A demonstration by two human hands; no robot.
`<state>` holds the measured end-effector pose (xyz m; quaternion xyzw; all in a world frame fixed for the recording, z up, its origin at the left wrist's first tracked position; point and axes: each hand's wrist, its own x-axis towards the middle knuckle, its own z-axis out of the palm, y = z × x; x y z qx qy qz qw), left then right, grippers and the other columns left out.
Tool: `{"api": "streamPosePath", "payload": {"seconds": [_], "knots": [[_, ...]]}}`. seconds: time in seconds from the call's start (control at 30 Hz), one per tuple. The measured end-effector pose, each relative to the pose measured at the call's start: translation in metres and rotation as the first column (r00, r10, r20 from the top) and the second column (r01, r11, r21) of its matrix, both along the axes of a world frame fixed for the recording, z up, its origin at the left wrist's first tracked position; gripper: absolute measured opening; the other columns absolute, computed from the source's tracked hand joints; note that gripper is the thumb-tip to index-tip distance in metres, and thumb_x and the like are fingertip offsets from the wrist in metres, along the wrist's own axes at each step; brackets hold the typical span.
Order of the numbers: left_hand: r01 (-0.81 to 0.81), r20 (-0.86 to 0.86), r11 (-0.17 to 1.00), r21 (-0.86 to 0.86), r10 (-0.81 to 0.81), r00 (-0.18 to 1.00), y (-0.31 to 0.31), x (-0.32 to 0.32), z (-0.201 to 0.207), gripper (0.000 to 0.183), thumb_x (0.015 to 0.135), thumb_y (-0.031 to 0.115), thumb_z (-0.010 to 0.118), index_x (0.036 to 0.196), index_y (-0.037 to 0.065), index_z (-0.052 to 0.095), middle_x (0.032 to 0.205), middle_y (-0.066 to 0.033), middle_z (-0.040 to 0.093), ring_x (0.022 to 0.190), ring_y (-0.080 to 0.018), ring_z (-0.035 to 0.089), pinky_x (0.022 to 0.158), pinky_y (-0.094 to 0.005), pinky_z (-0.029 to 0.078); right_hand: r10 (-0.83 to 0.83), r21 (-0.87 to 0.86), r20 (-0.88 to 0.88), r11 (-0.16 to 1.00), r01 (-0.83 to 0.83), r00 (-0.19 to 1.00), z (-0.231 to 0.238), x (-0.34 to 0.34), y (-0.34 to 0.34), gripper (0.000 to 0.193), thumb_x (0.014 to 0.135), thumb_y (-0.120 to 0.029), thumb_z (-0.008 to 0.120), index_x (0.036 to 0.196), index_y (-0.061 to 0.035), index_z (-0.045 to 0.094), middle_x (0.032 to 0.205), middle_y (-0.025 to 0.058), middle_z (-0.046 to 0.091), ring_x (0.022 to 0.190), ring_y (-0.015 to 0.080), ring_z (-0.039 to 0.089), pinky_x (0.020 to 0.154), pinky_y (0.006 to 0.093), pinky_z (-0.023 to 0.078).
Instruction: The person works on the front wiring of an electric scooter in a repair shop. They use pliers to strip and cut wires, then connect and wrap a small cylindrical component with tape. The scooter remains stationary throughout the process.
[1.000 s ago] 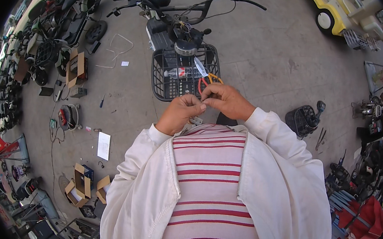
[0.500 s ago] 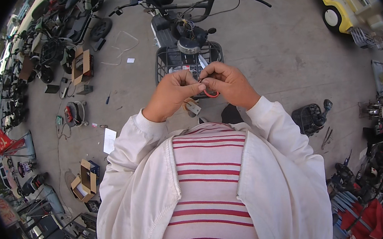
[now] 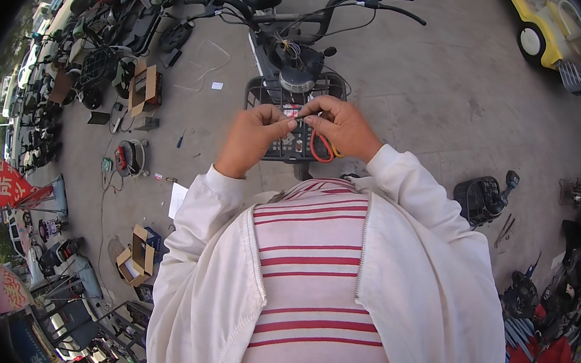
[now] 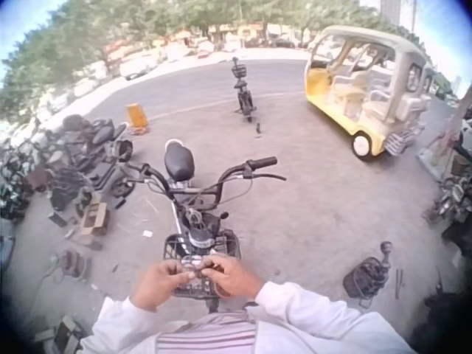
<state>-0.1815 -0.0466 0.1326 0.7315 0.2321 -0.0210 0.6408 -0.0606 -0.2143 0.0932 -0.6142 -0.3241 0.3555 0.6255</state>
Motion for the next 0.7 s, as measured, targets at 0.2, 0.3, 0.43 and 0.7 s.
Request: {"api": "streamPosePath", "payload": {"seconds": [0.2, 0.3, 0.43, 0.7], "knots": [[-0.075, -0.103, 0.992, -0.104, 0.065, 0.993, -0.017, -0.005, -0.034, 0.015, 0.087, 0.016, 0.071, 0.086, 0.003, 0.064, 0.076, 0.0008, 0.061, 0.068, -0.0052, 0.051, 0.062, -0.0200, 0.039, 0.086, -0.071, -0.130, 0.993, -0.096, 0.988, -0.036, 0.008, -0.016, 0.012, 0.088, -0.007, 0.064, 0.097, 0.0002, 0.065, 0.089, 0.0058, 0.067, 0.081, 0.0110, 0.059, 0.075, 0.0263, 0.048], [-0.116, -0.082, 0.972, -0.205, 0.101, 0.992, -0.030, -0.010, -0.044, 0.015, 0.088, 0.016, 0.069, 0.091, 0.002, 0.063, 0.082, 0.0002, 0.061, 0.073, -0.0051, 0.051, 0.066, -0.0199, 0.040, 0.127, -0.103, -0.170, 0.984, -0.145, 0.977, -0.042, 0.013, -0.021, 0.012, 0.088, -0.008, 0.064, 0.097, -0.0001, 0.065, 0.088, 0.0055, 0.067, 0.081, 0.0110, 0.059, 0.075, 0.0260, 0.047], [-0.146, -0.093, 0.953, -0.266, 0.125, 0.988, -0.032, -0.014, -0.051, 0.012, 0.092, 0.014, 0.064, 0.093, 0.002, 0.062, 0.084, 0.0009, 0.060, 0.076, -0.0051, 0.051, 0.069, -0.0209, 0.041, 0.137, -0.055, -0.213, 0.987, -0.152, 0.967, -0.069, 0.015, -0.019, 0.013, 0.088, -0.008, 0.065, 0.099, -0.0003, 0.065, 0.088, 0.0057, 0.067, 0.081, 0.0120, 0.060, 0.075, 0.0265, 0.048], [-0.291, -0.101, 0.933, -0.212, 0.275, 0.956, -0.035, -0.030, -0.083, 0.010, 0.091, 0.010, 0.063, 0.090, 0.001, 0.061, 0.079, 0.0015, 0.060, 0.071, -0.0044, 0.050, 0.064, -0.0198, 0.040, 0.263, -0.116, -0.170, 0.952, -0.284, 0.950, -0.084, 0.015, -0.012, 0.018, 0.088, -0.009, 0.065, 0.102, 0.0004, 0.064, 0.094, 0.0076, 0.066, 0.078, 0.0141, 0.061, 0.075, 0.0272, 0.050]]}}
